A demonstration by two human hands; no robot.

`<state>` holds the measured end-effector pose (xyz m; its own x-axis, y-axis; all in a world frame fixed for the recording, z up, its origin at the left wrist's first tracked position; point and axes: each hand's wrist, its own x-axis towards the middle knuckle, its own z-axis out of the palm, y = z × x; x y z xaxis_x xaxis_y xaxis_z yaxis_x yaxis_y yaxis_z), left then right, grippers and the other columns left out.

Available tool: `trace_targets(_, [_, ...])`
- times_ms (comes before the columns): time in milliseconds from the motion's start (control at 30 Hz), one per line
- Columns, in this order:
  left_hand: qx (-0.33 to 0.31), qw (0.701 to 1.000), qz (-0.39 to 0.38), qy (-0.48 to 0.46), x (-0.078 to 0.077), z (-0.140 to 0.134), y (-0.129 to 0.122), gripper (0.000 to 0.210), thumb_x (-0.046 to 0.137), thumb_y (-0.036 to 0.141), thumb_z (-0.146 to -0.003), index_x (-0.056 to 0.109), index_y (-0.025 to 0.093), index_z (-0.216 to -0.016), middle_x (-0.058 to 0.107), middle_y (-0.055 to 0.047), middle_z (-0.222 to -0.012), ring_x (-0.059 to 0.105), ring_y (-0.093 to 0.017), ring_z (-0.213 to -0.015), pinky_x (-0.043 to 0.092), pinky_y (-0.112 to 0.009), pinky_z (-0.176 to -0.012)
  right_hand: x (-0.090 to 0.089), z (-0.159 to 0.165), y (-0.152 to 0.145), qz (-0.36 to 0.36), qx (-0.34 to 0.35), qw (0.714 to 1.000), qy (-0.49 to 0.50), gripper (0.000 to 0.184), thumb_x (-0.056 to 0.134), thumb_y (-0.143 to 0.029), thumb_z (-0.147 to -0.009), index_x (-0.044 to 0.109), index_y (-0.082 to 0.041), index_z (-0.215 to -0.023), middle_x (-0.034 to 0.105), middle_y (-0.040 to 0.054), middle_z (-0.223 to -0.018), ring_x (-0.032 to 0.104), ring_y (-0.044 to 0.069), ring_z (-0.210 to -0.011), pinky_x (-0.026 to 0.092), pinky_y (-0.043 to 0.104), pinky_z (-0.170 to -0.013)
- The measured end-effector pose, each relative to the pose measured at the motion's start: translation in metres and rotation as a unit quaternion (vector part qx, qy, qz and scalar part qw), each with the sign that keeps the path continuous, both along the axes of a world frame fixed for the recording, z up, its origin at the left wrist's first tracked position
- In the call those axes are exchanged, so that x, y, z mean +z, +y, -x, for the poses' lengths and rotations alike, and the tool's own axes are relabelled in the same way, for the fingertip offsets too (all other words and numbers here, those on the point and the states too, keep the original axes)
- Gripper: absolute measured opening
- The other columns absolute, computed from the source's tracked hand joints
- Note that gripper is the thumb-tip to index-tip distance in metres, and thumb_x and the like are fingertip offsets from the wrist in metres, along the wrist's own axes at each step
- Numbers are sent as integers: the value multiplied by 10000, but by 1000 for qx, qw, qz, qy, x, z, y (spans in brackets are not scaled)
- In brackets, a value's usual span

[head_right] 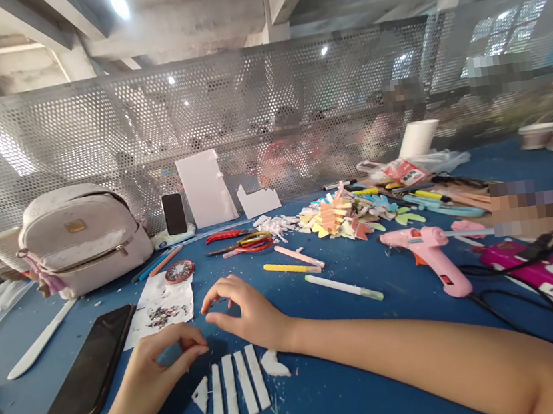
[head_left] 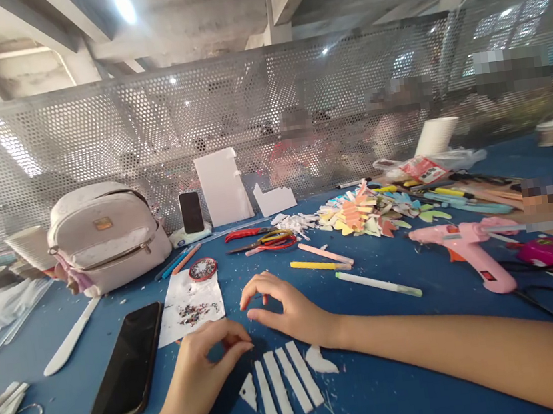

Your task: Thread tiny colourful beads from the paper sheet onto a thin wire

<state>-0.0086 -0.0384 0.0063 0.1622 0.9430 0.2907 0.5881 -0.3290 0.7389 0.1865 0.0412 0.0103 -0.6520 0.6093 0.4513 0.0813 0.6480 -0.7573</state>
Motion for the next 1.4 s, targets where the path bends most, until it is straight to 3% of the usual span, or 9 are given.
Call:
trace_targets(133, [41,997,36,-46,0,1,5,94,686,235,-800,700,210,-711,637,28,-601,562,-150,-565,447,-246,-614,1,-2,-2,-39,48,998,-25,99,656,-251,-908,637,-211,-997,671,33,-1021,548,202,-998,430,329,-881])
trace_targets(400, [56,992,35,-108,2,-2,3,82,702,238,-777,709,204,-702,614,39,-570,511,-126,-503,418,-234,-561,-4,0,1,-37,37,998,-44,60,704,-245,-884,675,-193,-894,691,12,-886,570,175,-871,438,286,-805])
trace_targets(800, [-23,997,31,-74,3,-3,1,77,709,225,-785,724,211,-710,684,13,-608,572,-134,-518,466,-230,-567,-3,1,0,-86,42,993,-74,101,718,-105,-830,658,-186,-838,624,7,-883,546,167,-853,406,315,-864])
trace_targets(900, [-20,998,16,-56,8,14,10,51,708,258,-795,728,216,-818,701,12,-627,613,-155,-564,488,-241,-600,-1,1,-1,-78,45,994,-65,76,661,-131,-884,625,-190,-853,625,11,-885,525,164,-837,415,301,-828])
trace_targets(1000, [102,993,-55,-29,16,48,27,148,629,336,-856,679,208,-911,736,-15,-757,638,-173,-636,511,-273,-684,1,0,-2,-37,29,997,-60,88,586,-202,-947,599,-197,-860,632,20,-886,510,164,-813,425,279,-758])
trace_targets(1067, [120,988,-78,61,18,74,40,204,590,382,-878,683,204,-913,759,-54,-925,678,-212,-799,515,-294,-760,1,-1,-1,-6,15,998,-55,105,563,-221,-959,590,-197,-861,632,22,-897,514,162,-808,429,273,-732])
trace_targets(1100, [118,983,-70,124,18,85,45,220,575,394,-882,695,211,-906,761,-52,-946,682,-222,-829,513,-301,-774,0,-1,-1,6,9,999,-52,107,560,-226,-959,588,-196,-860,631,21,-897,518,160,-804,430,273,-730])
trace_targets(1200, [109,979,-55,165,11,105,55,198,605,369,-854,724,210,-845,767,-46,-828,686,-225,-739,511,-294,-701,-1,-1,0,26,-3,999,-38,105,559,-218,-953,584,-194,-854,629,16,-895,526,155,-800,431,272,-730])
trace_targets(1400, [31,977,-44,208,1,93,55,188,587,323,-883,751,234,-905,770,-50,-944,700,-227,-866,503,-299,-808,-1,-1,0,31,-3,999,-33,105,567,-219,-945,586,-197,-844,633,12,-885,540,157,-818,429,267,-725])
